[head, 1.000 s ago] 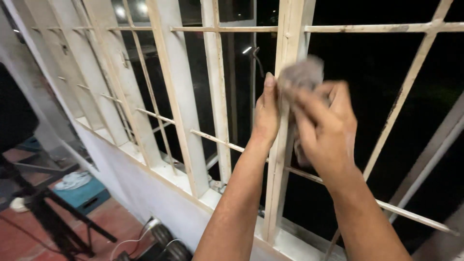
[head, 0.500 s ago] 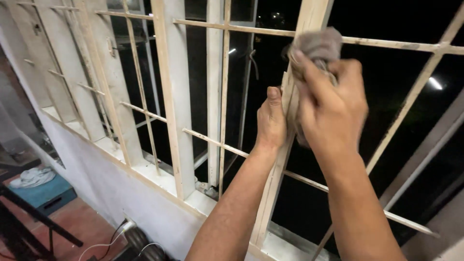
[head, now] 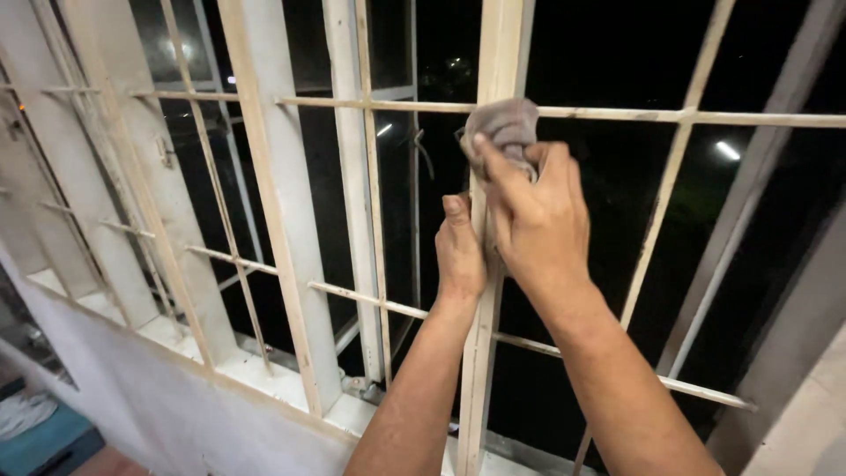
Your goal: Wiping down a window frame and grille with a cloth.
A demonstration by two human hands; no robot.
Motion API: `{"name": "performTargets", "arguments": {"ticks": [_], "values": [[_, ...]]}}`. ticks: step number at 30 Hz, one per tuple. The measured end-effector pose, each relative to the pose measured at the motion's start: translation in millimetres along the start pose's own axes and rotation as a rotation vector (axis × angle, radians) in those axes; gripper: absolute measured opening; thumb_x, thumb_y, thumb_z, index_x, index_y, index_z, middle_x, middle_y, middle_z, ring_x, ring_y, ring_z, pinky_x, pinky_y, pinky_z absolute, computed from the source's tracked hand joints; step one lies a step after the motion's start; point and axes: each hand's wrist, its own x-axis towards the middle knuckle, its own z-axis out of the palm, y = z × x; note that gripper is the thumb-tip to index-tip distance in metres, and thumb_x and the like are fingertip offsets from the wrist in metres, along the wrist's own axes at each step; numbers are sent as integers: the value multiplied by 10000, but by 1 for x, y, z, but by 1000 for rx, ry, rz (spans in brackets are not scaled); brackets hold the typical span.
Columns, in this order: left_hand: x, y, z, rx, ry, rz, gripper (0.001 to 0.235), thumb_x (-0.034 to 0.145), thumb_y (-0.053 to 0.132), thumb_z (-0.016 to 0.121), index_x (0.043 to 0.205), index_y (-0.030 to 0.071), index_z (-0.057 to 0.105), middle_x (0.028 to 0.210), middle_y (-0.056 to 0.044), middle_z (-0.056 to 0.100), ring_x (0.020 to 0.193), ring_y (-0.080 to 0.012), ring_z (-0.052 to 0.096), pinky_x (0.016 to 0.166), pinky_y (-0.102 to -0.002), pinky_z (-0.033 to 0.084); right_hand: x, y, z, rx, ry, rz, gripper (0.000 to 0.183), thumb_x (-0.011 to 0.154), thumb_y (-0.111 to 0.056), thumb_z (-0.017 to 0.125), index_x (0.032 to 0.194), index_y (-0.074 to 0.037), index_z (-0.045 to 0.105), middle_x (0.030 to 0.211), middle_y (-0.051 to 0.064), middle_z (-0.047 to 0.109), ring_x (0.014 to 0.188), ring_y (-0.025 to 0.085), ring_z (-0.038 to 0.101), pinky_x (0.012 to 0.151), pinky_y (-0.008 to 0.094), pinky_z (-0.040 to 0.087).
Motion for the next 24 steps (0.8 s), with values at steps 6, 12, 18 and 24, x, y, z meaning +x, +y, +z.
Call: {"name": "performTargets", "arguments": {"ticks": [6, 12, 18, 24], "values": [[4, -28, 2, -242, -28, -184, 946, 970, 777, 269, 1110, -30, 744, 976, -180, 775, 930, -299, 738, 783, -419, 600, -36, -6, -21, 65, -400, 236, 373, 877, -147, 739, 1232, -260, 737, 1026, 152, 612, 916, 344, 648, 767, 447, 545], [-1, 6, 1, -71, 16, -44, 936, 939, 809, 227, 1111, 27, 712, 976, -123, 780, 954, -258, 746, 815, -378, 580, 17, -5, -15, -35, -44, -16, 437, 945, -102, 711, 1369, -207, 706, 1178, 190, 591, 1093, 388, 612, 874, 463, 546], [5, -9, 5, -46, 20, -172, 938, 910, 807, 238, 1101, 30, 727, 940, -127, 779, 936, -251, 756, 799, -397, 597, 3, -16, -14, -124, -265, 98, 358, 901, -203, 749, 1256, -247, 757, 1024, 212, 570, 944, 402, 612, 713, 465, 531], [-2, 0, 3, -76, 13, -117, 975, 931, 812, 212, 1070, -2, 730, 970, -176, 791, 969, -317, 765, 831, -430, 594, -24, 0, -35, -101, -460, 153, 207, 907, -174, 713, 1092, -246, 768, 1017, 118, 605, 927, 326, 666, 810, 439, 553]]}}
